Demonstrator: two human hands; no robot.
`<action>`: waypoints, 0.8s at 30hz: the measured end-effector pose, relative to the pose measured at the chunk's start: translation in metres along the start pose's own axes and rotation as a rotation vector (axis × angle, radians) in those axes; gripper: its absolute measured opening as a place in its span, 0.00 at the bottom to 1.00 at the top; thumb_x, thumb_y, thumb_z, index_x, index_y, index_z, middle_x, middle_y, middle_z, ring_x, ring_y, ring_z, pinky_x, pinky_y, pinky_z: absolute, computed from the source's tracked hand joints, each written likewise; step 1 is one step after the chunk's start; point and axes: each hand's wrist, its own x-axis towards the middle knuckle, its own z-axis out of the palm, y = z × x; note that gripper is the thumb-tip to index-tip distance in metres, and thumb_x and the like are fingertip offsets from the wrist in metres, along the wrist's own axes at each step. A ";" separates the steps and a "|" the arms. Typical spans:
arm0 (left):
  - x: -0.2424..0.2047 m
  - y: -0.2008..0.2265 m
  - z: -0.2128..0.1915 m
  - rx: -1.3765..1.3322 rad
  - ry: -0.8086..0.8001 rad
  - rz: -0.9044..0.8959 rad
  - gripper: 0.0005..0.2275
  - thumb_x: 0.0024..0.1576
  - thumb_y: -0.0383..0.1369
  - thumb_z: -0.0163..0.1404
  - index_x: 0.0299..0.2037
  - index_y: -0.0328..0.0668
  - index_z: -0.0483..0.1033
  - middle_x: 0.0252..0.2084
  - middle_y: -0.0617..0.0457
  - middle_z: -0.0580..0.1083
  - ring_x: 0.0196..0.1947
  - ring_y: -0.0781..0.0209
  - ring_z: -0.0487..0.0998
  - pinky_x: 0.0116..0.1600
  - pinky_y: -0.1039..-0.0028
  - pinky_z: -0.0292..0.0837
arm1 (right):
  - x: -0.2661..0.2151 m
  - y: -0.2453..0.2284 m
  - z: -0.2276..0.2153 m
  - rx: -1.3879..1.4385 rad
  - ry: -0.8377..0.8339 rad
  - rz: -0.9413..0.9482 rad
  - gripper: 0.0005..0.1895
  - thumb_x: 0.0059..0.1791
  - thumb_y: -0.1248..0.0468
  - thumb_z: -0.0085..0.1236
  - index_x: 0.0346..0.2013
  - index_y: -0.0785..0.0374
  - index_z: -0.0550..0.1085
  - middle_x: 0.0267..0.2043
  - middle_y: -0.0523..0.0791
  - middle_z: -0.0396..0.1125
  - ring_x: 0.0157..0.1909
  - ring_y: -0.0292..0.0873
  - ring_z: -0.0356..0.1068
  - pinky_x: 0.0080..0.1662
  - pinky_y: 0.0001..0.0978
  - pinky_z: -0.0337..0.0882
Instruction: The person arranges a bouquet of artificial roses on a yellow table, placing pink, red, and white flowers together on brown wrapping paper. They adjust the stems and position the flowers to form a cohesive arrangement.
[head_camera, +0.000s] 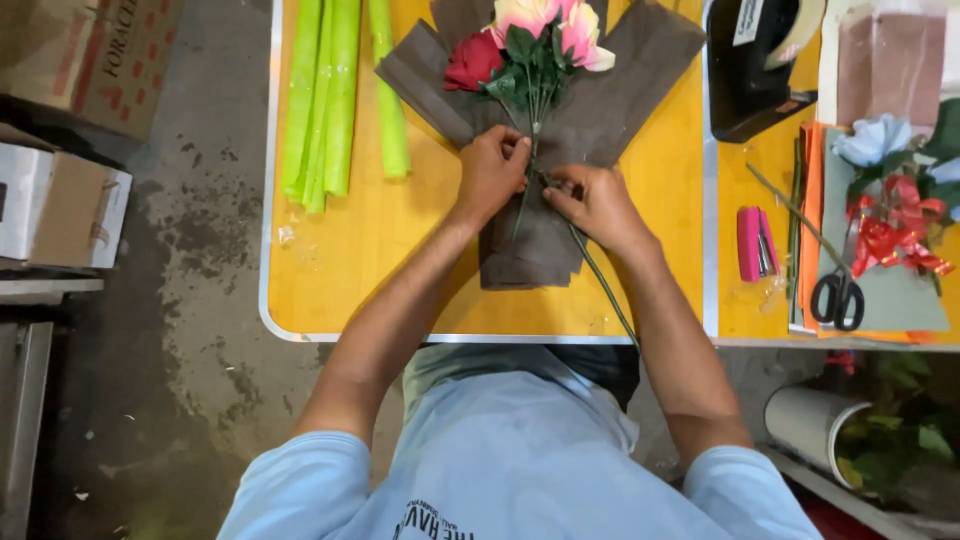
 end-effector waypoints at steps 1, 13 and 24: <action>-0.001 0.002 -0.001 0.001 0.013 0.006 0.10 0.56 0.37 0.53 0.40 0.37 0.79 0.19 0.52 0.79 0.15 0.62 0.81 0.24 0.75 0.80 | 0.000 0.003 0.003 0.000 -0.002 -0.014 0.13 0.49 0.64 0.67 0.47 0.65 0.81 0.30 0.50 0.75 0.34 0.53 0.76 0.39 0.44 0.74; 0.010 -0.019 0.008 0.054 0.049 0.015 0.17 0.57 0.36 0.55 0.52 0.31 0.74 0.29 0.43 0.81 0.18 0.53 0.82 0.28 0.66 0.80 | -0.007 0.026 0.016 0.046 0.007 0.009 0.15 0.48 0.61 0.67 0.49 0.58 0.81 0.28 0.45 0.75 0.29 0.40 0.73 0.35 0.35 0.73; 0.008 -0.011 0.002 0.203 0.020 -0.034 0.17 0.59 0.45 0.48 0.48 0.42 0.79 0.34 0.44 0.82 0.40 0.42 0.84 0.49 0.52 0.79 | -0.008 0.024 0.036 0.246 0.056 0.041 0.21 0.47 0.67 0.67 0.55 0.66 0.78 0.28 0.47 0.75 0.17 0.38 0.70 0.27 0.30 0.71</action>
